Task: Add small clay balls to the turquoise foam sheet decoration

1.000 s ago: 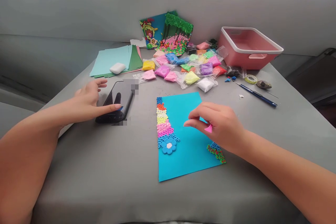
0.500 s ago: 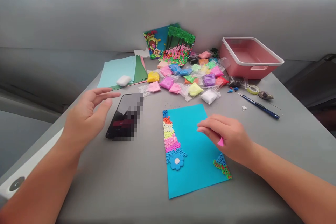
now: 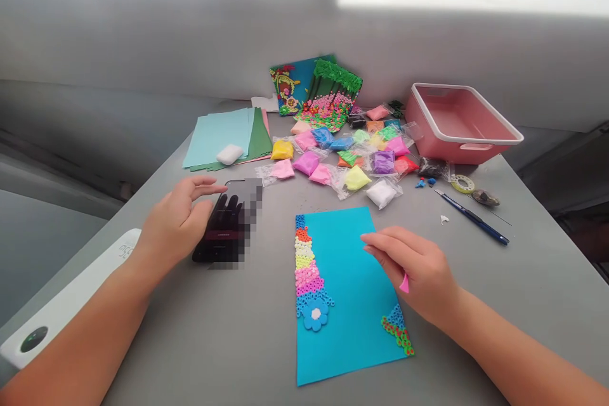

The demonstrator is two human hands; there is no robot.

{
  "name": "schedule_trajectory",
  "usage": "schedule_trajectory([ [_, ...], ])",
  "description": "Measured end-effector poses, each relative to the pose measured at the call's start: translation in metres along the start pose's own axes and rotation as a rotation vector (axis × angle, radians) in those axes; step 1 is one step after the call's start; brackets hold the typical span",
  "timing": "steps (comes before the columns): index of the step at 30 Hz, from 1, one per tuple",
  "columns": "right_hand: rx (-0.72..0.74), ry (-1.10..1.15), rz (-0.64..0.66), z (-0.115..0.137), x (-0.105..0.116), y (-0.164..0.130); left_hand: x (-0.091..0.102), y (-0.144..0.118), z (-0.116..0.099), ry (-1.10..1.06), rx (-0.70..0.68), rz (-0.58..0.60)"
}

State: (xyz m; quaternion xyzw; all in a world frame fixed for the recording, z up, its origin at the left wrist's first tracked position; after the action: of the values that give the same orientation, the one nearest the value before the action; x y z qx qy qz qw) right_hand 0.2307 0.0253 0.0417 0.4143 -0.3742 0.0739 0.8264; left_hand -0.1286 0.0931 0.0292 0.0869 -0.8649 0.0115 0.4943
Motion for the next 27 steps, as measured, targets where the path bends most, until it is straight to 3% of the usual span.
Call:
schedule_trajectory([
  [6, -0.035, 0.058, 0.028, 0.003, -0.004, -0.001, 0.001, 0.000, 0.002, -0.005, -0.062, -0.022],
  [18, -0.011, -0.003, -0.021, -0.003, -0.003, -0.002, -0.009, 0.019, 0.014, 0.024, -0.272, 0.087],
  [27, -0.002, -0.007, -0.019, 0.000, -0.003, -0.001, 0.002, 0.026, 0.013, -0.057, -0.406, 0.074],
])
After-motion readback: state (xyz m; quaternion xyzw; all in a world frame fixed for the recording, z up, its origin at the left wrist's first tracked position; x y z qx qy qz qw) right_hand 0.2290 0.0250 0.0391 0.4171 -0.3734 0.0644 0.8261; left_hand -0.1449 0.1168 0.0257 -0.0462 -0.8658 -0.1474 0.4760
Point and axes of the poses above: each hand's wrist, its own y-axis towards the middle knuckle, its own x-axis out of the back of the hand, z = x × y, the point moved 4 cm from there along y, towards the middle knuckle, and after that the axes turned 3 degrees about y, right-handed, at the moved point
